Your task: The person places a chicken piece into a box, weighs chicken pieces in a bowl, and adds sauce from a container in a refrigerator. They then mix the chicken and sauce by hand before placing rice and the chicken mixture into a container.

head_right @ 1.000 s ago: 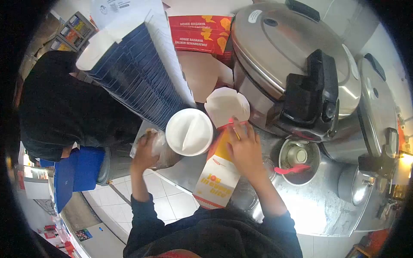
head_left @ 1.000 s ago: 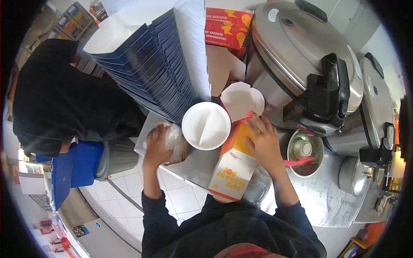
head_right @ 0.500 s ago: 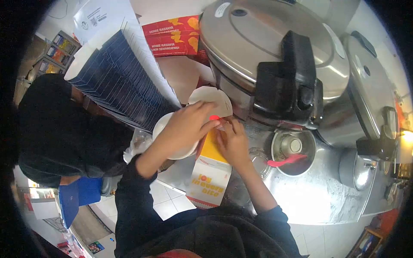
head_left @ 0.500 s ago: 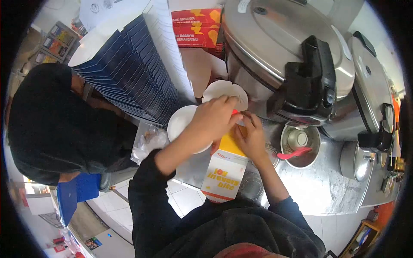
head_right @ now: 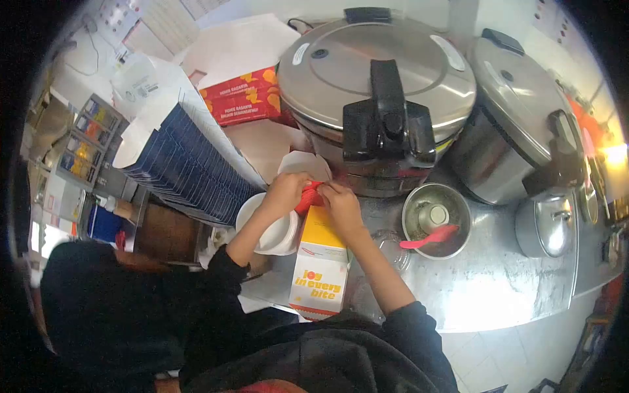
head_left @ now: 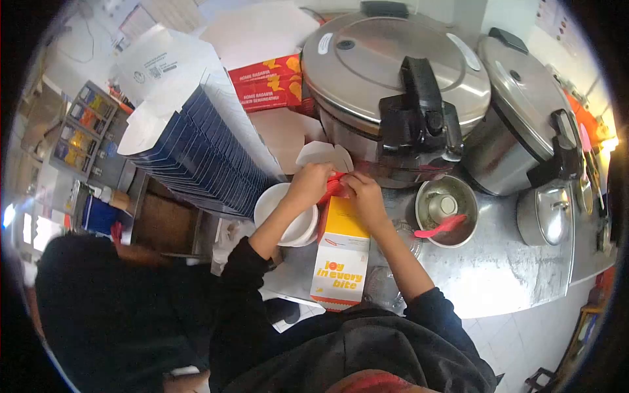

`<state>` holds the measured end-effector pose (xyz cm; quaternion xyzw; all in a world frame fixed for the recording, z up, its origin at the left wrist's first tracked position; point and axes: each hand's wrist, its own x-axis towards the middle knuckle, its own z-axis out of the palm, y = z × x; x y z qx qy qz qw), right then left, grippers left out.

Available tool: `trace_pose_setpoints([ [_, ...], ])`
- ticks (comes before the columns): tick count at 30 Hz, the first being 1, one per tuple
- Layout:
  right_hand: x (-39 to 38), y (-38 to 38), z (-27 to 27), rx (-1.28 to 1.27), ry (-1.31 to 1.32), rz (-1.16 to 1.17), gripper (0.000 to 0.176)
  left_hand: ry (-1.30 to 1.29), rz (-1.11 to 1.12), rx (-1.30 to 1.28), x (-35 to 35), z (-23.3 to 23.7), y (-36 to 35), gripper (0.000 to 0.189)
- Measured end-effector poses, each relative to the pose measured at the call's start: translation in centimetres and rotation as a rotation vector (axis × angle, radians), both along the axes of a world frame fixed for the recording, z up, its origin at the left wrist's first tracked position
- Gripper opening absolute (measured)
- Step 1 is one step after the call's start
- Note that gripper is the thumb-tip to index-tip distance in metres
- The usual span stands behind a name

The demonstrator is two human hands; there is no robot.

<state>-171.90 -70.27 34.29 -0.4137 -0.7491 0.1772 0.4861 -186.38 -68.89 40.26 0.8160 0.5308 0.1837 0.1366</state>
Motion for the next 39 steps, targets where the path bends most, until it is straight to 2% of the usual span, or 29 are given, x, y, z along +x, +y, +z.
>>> trace_pose_setpoints([
  [2,0.1,0.1,-0.7,0.068,0.003,-0.024,0.01,-0.037,0.037,0.063,-0.2,0.4,-0.4,0.012],
  [4,0.2,-0.1,-1.2,0.033,-0.074,-0.058,0.01,-0.197,0.129,0.211,-0.8,1.3,-0.7,0.012],
  [6,0.2,-0.4,-1.0,0.021,-0.072,-0.056,0.013,-0.206,0.218,0.326,-0.5,5.0,-2.6,0.014],
  [8,0.1,-1.2,-0.4,0.007,-0.078,-0.048,0.016,-0.329,0.267,0.447,-0.2,8.6,-4.8,0.014],
  [10,-0.3,-3.0,1.4,-0.113,0.091,-0.035,0.05,-0.315,0.268,0.612,0.2,11.1,-7.5,0.013],
  [11,-0.1,-4.2,2.4,-0.103,0.092,-0.051,0.05,-0.307,0.262,0.689,0.7,12.0,-9.3,0.013],
  [13,0.2,-6.9,5.0,0.222,0.077,-0.224,0.087,-0.321,0.214,0.777,1.8,13.4,-13.3,0.014],
  [14,0.4,-8.3,6.2,0.193,0.207,-0.203,0.093,-0.328,0.187,0.782,2.3,13.6,-15.1,0.016],
  [15,0.9,-9.6,6.7,0.149,0.334,-0.154,0.1,-0.392,0.058,0.758,2.3,13.1,-15.9,0.017],
  [16,1.3,-10.8,6.4,0.142,0.198,-0.208,0.104,-0.449,-0.06,0.746,2.4,12.6,-16.6,0.018],
  [17,2.4,-11.9,5.4,0.151,0.062,-0.241,0.108,-0.43,-0.084,0.598,2.5,12.6,-17.1,0.019],
  [18,3.6,-12.7,0.4,0.078,-0.033,-0.408,0.109,-0.418,-0.093,0.452,2.7,12.6,-17.6,0.021],
  [19,2.2,-11.3,0.8,0.109,-0.028,-0.283,0.109,-0.436,-0.154,0.539,3.4,12.0,-17.5,0.027],
  [20,0.7,-10.3,1.1,0.112,-0.01,-0.17,0.109,-0.328,-0.208,0.352,4.2,10.9,-17.5,0.03],
  [21,3.1,-9.0,-0.4,0.104,0.003,-0.069,0.109,-0.492,-0.351,0.525,5.4,10.1,-17.7,0.034],
  [22,5.6,-9.2,-2.7,0.088,0.014,0.013,0.109,-0.43,-0.4,0.537,6.9,9.1,-18.4,0.036],
  [24,8.2,-8.0,-4.9,0.045,0.032,0.124,0.109,-0.418,-0.57,0.394,10.0,8.4,-19.3,0.042],
  [25,9.2,-7.6,-5.7,0.018,0.038,0.156,0.109,-0.412,-0.538,0.402,10.8,9.2,-19.3,0.042],
  [27,11.8,-6.8,-7.4,-0.046,0.054,0.191,0.11,-0.152,-0.741,-0.01,12.6,10.6,-18.2,0.046],
  [29,13.6,-6.6,-8.6,-0.116,0.074,0.2,0.11,-0.375,-0.584,0.623,13.4,8.7,-14.5,0.039],
  [30,14.2,-6.5,-8.9,-0.149,0.085,0.2,0.11,-0.368,-0.431,0.726,13.7,8.7,-12.2,0.041],
  [31,14.4,-6.4,-9.3,-0.183,0.099,0.2,0.11,-0.355,-0.277,0.825,12.9,10.9,-9.9,0.043],
  [33,12.9,-7.7,-9.3,-0.253,0.127,0.207,0.11,-0.39,-0.048,0.907,11.9,12.9,-6.3,0.053],
  [34,16.4,-5.8,-11.7,-0.286,0.142,0.211,0.11,-0.381,-0.047,0.902,11.9,12.8,-4.7,0.053],
  [36,22.1,-4.1,-15.5,-0.349,0.157,0.215,0.111,-0.605,-0.176,0.549,11.8,11.5,-1.5,0.065],
  [37,23.5,-4.1,-16.6,-0.381,0.162,0.215,0.111,-0.607,-0.174,0.547,11.5,11.1,-0.5,0.065],
  [39,26.4,-5.4,-18.6,-0.446,0.171,0.187,0.111,-0.67,-0.391,0.155,11.5,10.7,1.5,0.07],
])
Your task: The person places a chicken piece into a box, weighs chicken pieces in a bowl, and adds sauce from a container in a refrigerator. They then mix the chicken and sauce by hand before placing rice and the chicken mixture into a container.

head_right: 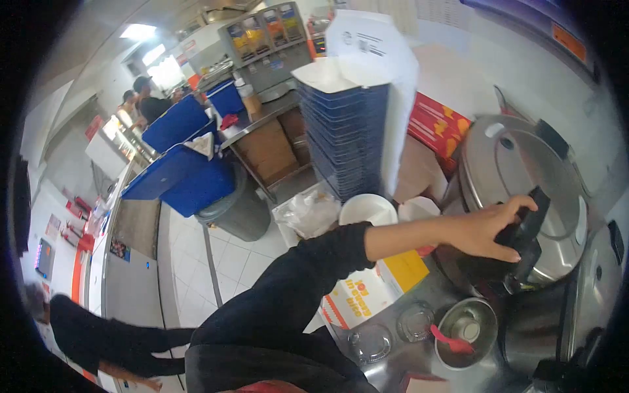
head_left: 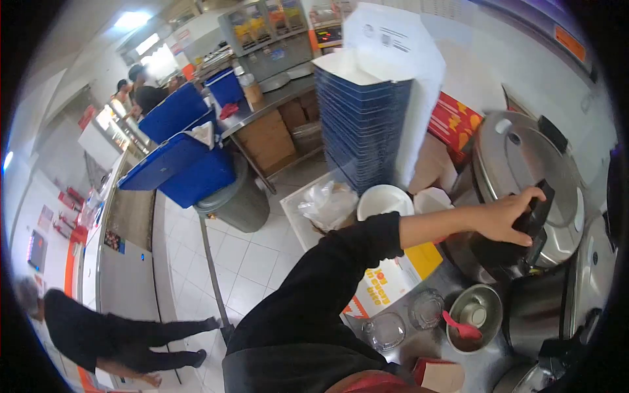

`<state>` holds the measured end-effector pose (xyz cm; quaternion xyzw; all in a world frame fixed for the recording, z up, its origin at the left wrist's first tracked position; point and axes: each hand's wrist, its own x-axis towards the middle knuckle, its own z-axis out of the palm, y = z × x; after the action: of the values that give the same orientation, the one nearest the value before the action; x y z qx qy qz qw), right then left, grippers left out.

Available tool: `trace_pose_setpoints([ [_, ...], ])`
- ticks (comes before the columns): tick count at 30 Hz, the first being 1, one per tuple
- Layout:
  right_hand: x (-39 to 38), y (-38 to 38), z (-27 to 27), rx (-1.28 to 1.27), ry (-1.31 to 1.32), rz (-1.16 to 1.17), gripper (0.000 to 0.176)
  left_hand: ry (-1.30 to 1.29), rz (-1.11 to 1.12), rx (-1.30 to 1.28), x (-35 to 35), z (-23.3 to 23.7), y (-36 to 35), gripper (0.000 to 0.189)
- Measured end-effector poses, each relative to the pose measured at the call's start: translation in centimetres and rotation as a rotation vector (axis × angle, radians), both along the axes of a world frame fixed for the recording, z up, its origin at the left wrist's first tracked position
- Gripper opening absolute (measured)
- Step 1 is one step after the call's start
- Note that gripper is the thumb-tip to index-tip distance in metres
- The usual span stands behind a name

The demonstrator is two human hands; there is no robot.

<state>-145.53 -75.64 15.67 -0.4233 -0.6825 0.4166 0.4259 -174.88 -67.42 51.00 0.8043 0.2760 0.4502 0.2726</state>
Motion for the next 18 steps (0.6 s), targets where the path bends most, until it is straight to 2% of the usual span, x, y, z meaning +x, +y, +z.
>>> trace_pose_setpoints([
  [1,1.6,-2.0,-0.4,-0.036,-0.006,-0.035,0.111,0.022,-0.055,-0.081,-0.1,0.5,0.3,0.073],
  [2,3.3,-4.7,-0.7,-0.072,-0.015,-0.085,0.111,-0.21,-0.253,-0.213,0.1,0.8,0.4,0.069],
  [3,4.6,-8.4,-0.6,-0.113,-0.026,-0.152,0.112,-0.24,-0.273,-0.142,0.5,0.9,1.4,0.056],
  [4,5.4,-12.5,-0.2,-0.153,-0.033,-0.232,0.112,-0.36,-0.333,-0.492,0.6,2.3,0.4,0.036],
  [5,5.6,-16.4,0.5,-0.189,-0.04,-0.32,0.112,-0.36,-0.348,-0.509,0.8,2.0,1.4,0.027],
  [6,0.2,-14.2,5.6,-0.22,-0.048,-0.413,0.112,-0.365,-0.349,-0.455,0.8,1.8,1.7,0.025],
  [7,1.6,-16.0,6.0,-0.247,-0.051,-0.507,0.112,-0.336,-0.233,-0.399,0.9,1.9,1.6,0.026],
  [8,3.7,-17.3,7.7,0.1,-0.578,-0.584,0.115,-0.342,-0.163,-0.369,1.2,1.7,1.5,0.028],
  [10,7.2,-19.4,12.5,-0.212,-0.787,-0.668,0.12,-0.32,-0.152,-0.463,1.1,2.3,2.0,0.035],
  [11,8.3,-20.1,15.4,-0.237,-0.701,-0.713,0.119,-0.326,-0.146,-0.518,1.0,3.3,1.8,0.034],
  [12,9.2,-20.5,18.4,-0.25,-0.61,-0.749,0.117,-0.401,-0.285,-0.533,1.1,4.2,1.8,0.032],
  [13,10.1,-20.3,21.7,-0.193,-0.702,-0.784,0.114,-0.455,-0.35,-0.497,1.4,5.7,2.4,0.029],
  [14,10.5,-19.7,25.1,-0.139,-0.798,-0.807,0.111,-0.446,-0.315,-0.471,1.5,8.1,2.5,0.025],
  [15,9.7,-18.7,29.0,-0.013,-0.854,-0.821,0.099,-0.371,-0.311,-0.38,0.9,10.8,3.2,0.023],
  [16,8.5,-17.4,32.5,0.11,-0.909,-0.828,0.088,-0.265,-0.113,-0.274,1.1,13.7,2.8,0.039],
  [17,7.1,-15.9,35.7,0.151,-0.945,-0.787,0.077,-0.11,-0.13,-0.283,0.1,16.3,5.6,0.051],
  [18,5.6,-14.2,38.4,0.193,-0.979,-0.747,0.067,0.193,-0.233,0.035,-2.1,18.8,10.5,0.031],
])
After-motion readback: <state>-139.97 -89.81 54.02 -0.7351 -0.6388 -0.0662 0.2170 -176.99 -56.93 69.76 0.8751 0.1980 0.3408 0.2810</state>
